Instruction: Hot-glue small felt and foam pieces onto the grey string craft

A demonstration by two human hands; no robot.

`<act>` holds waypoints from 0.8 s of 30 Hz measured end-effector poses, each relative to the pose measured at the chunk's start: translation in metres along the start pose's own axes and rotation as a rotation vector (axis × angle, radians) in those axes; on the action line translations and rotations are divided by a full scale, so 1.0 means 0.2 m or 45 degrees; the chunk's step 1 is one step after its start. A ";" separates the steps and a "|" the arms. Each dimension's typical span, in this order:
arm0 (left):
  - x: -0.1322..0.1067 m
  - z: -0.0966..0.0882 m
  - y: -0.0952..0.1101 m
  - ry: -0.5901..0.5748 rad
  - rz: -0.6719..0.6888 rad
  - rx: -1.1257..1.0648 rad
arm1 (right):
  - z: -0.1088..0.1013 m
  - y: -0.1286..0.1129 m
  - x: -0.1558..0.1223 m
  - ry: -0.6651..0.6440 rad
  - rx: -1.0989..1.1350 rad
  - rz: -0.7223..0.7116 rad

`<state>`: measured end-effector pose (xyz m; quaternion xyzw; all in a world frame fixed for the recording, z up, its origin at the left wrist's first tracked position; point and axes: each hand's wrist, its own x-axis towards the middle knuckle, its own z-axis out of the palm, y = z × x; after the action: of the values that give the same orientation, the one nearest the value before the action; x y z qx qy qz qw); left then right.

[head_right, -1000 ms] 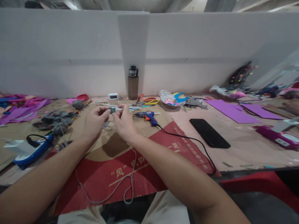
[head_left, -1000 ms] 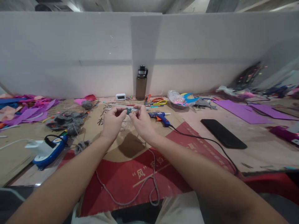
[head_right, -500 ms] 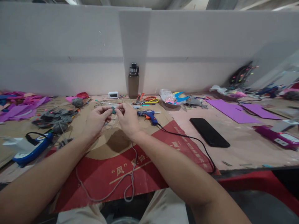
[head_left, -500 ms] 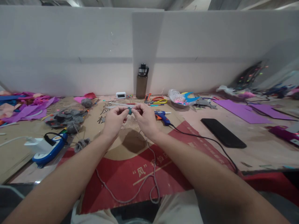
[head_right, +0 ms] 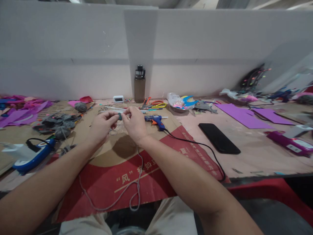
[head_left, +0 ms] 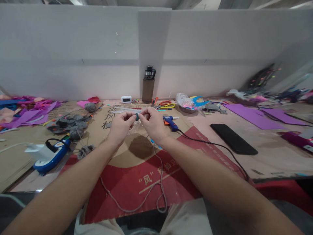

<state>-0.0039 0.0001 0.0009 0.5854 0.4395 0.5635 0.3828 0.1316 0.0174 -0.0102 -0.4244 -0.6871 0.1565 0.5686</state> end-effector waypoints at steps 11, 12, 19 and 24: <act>0.03 -0.03 -0.01 -0.234 -0.226 -0.207 | -0.03 0.03 0.03 -0.144 0.115 0.156; 0.03 -0.03 -0.01 -0.244 -0.239 -0.243 | -0.03 0.04 0.03 -0.152 0.143 0.190; 0.03 -0.02 -0.01 -0.219 -0.275 -0.360 | -0.03 0.03 0.05 -0.202 0.284 0.301; 0.03 -0.03 0.00 -0.178 -0.267 -0.321 | -0.03 0.02 0.05 -0.231 0.365 0.362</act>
<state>-0.0093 0.0054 0.0028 0.5214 0.3964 0.5289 0.5396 0.1383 0.0264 -0.0056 -0.4159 -0.6395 0.3686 0.5312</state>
